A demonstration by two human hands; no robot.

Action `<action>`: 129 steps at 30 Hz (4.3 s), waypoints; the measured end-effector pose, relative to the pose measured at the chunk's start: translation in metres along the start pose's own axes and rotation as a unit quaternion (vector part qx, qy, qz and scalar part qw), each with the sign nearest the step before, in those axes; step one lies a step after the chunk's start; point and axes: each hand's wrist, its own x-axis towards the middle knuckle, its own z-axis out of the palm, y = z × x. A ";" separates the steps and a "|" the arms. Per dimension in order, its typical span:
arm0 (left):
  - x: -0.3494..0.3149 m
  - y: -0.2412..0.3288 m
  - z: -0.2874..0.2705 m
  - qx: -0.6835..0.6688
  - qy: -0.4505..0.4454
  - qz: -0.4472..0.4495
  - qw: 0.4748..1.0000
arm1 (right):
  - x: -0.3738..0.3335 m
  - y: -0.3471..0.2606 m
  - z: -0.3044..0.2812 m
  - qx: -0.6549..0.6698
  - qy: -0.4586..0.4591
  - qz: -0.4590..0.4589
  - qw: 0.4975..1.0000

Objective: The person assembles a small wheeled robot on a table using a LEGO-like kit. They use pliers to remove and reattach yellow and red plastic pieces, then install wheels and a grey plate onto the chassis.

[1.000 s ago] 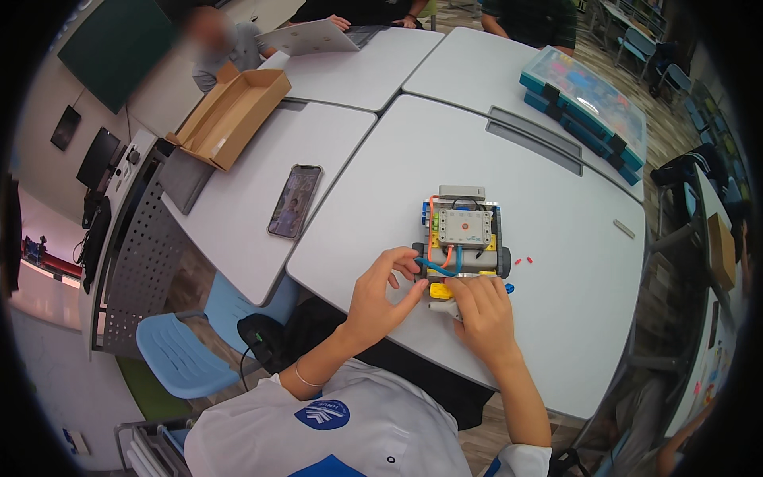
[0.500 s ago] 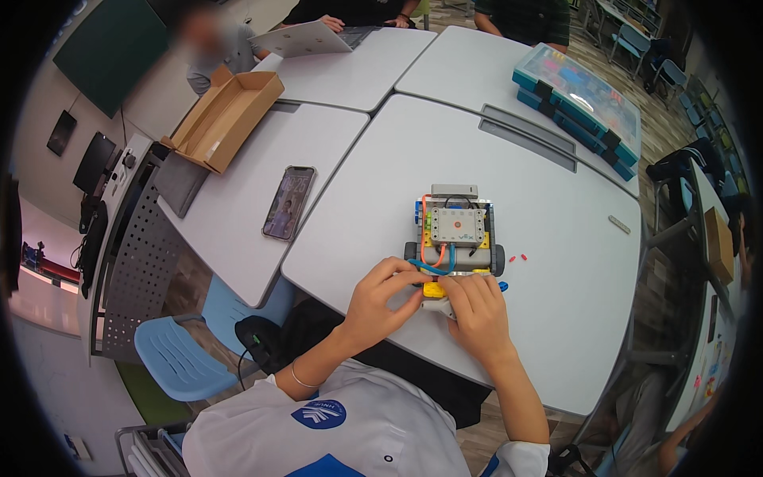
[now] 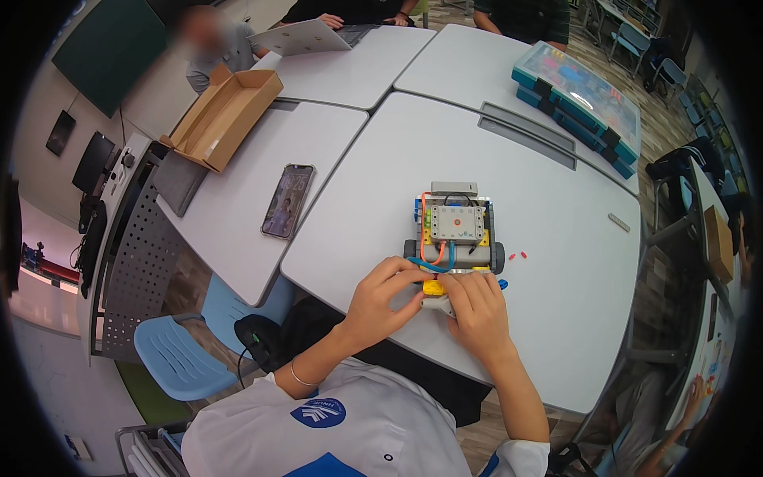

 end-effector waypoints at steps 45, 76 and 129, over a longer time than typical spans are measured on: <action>0.001 0.001 0.008 -0.221 -0.112 -0.164 0.955 | 0.020 -0.005 -0.031 0.026 -0.109 0.099 0.989; 0.042 -0.030 -0.016 0.236 -0.156 0.330 0.901 | 0.014 0.003 -0.012 -0.112 -0.017 -0.072 0.991; 0.082 -0.041 -0.023 0.232 -0.272 0.485 0.798 | 0.017 0.012 -0.004 -0.127 -0.037 -0.139 0.982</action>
